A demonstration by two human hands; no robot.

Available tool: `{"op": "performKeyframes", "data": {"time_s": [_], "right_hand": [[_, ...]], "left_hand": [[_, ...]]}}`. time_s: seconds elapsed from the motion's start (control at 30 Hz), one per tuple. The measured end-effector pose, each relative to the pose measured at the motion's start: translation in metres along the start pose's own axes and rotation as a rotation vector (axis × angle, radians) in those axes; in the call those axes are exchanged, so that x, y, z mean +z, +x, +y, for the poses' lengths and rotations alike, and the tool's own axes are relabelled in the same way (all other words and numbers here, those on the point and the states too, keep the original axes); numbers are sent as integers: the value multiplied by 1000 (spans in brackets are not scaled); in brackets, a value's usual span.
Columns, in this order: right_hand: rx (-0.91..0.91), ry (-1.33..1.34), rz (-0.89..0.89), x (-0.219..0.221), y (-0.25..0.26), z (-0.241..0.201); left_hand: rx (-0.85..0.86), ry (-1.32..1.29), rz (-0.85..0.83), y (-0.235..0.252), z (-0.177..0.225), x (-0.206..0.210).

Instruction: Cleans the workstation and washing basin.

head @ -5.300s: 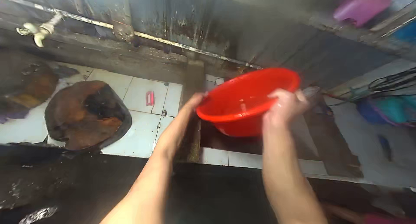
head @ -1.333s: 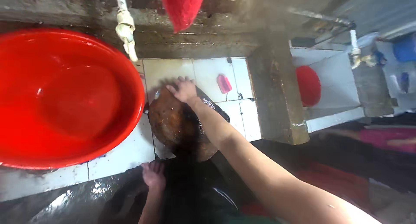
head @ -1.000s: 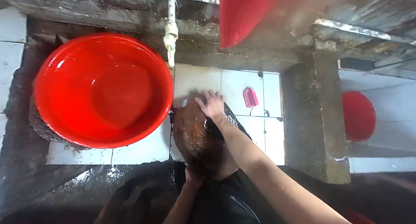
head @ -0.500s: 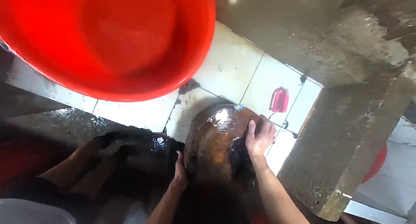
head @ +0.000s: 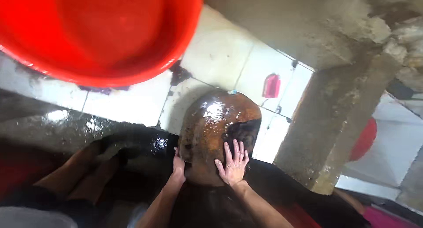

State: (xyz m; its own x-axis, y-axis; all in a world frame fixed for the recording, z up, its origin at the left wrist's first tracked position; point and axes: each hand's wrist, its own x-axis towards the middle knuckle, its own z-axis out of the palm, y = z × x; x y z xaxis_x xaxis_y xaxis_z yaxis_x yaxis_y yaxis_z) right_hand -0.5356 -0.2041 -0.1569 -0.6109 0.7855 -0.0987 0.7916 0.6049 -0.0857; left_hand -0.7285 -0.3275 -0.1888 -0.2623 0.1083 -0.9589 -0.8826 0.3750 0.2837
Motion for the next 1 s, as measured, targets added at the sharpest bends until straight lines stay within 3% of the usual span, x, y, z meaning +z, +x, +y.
{"op": "performKeyframes", "data": {"time_s": [0.17, 0.27, 0.4, 0.5, 0.6, 0.7, 0.83, 0.93, 1.0], "right_hand": [[71, 344, 142, -19, -9, 21], [72, 617, 245, -19, -12, 47], [76, 1071, 294, -30, -18, 99], [60, 1461, 219, -55, -28, 126], [417, 1987, 118, -60, -70, 146], [337, 2275, 32, -27, -96, 169], [230, 2361, 43, -19, -111, 181], [253, 2390, 25, -26, -114, 188], [200, 2439, 4, -31, -114, 187]], "left_hand": [[224, 158, 152, -102, 31, 32], [409, 383, 204, -161, 21, 54], [758, 585, 4, -213, -25, 91], [931, 559, -316, -200, -62, 119], [877, 472, -690, -178, -88, 156], [1006, 734, -725, -173, -89, 181], [1025, 944, -750, -181, -82, 195], [976, 853, -875, -169, -70, 204], [845, 656, -844, -135, -57, 212]]}}
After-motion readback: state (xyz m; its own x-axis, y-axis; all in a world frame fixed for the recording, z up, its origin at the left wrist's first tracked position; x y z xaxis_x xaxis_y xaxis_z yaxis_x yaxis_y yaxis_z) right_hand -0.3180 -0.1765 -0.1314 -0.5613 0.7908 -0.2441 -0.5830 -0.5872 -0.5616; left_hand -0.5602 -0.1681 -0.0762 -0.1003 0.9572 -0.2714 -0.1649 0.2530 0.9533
